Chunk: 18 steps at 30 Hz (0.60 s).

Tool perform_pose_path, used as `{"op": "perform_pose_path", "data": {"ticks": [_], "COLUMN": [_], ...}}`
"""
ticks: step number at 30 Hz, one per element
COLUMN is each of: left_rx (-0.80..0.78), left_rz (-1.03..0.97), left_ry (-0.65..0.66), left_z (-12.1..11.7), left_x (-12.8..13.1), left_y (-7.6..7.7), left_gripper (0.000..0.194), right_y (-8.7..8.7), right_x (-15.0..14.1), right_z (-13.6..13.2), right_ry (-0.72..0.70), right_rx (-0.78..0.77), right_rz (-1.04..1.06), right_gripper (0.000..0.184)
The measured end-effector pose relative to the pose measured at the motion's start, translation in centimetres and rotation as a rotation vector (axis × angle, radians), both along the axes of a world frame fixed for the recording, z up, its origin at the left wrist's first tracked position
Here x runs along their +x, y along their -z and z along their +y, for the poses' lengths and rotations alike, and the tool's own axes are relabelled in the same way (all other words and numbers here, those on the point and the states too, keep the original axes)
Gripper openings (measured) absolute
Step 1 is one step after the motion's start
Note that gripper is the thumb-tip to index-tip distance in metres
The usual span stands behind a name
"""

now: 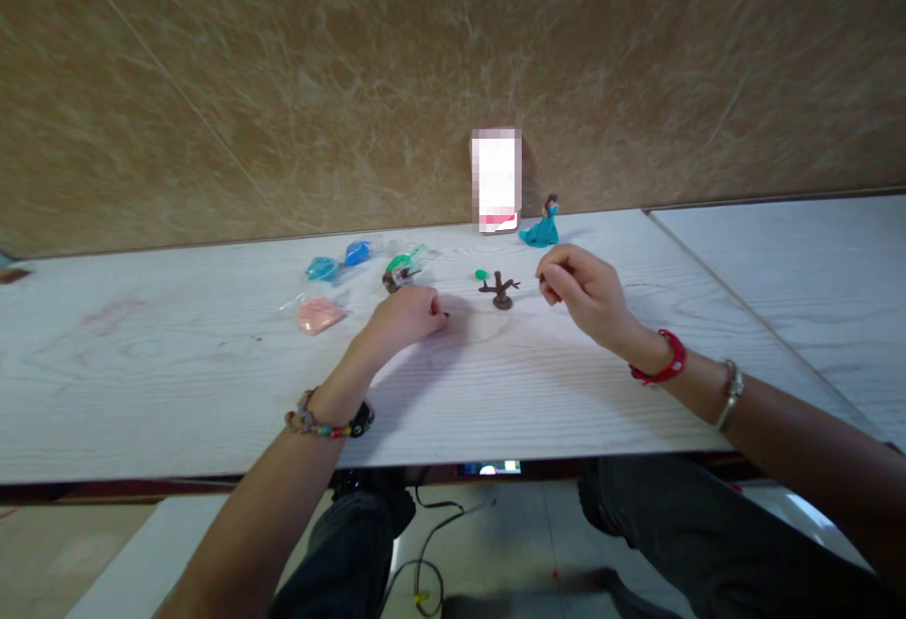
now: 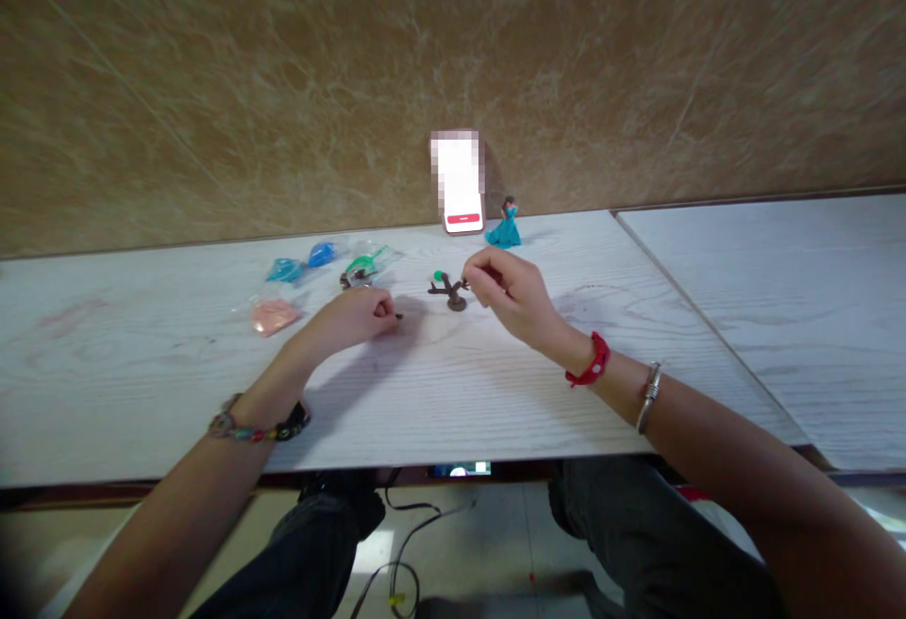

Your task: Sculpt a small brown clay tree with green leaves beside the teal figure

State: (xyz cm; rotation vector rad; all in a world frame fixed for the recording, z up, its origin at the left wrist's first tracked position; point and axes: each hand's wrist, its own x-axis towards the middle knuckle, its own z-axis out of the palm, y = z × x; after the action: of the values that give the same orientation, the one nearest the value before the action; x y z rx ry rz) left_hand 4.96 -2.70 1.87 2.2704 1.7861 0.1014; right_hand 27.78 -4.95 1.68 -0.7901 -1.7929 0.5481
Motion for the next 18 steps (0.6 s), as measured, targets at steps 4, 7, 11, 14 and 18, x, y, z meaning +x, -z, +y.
{"op": "perform_pose_path", "data": {"ticks": [4,7,11,14,18], "left_rx": [0.041,-0.035,-0.056,0.005,0.026], "left_rz": [0.009,-0.099,-0.172,-0.179,-0.162], "left_ry": [-0.024,0.052,0.073,0.046,0.027], "left_z": [0.8,0.8,0.8,1.0,1.3], "left_x": [-1.4,-0.9,-0.1,-0.2,-0.4], "left_y": [0.0,0.2,0.9,1.3,1.2], "left_gripper": [0.015,0.015,0.013,0.019,0.022], "right_y": [0.3,1.0,1.1,0.8,0.9], "right_x": [0.1,-0.1,-0.3,-0.3,-0.4], "right_z": [0.8,1.1,0.5,0.2,0.5], "right_ry": [-0.100,-0.238,-0.335,-0.328,-0.268], "right_rx": [-0.147,-0.221,-0.345,-0.425,-0.270], "right_rz": [-0.044,-0.196,-0.403,-0.518,-0.643], "right_gripper": [0.018,0.016,0.017,0.012,0.009]}}
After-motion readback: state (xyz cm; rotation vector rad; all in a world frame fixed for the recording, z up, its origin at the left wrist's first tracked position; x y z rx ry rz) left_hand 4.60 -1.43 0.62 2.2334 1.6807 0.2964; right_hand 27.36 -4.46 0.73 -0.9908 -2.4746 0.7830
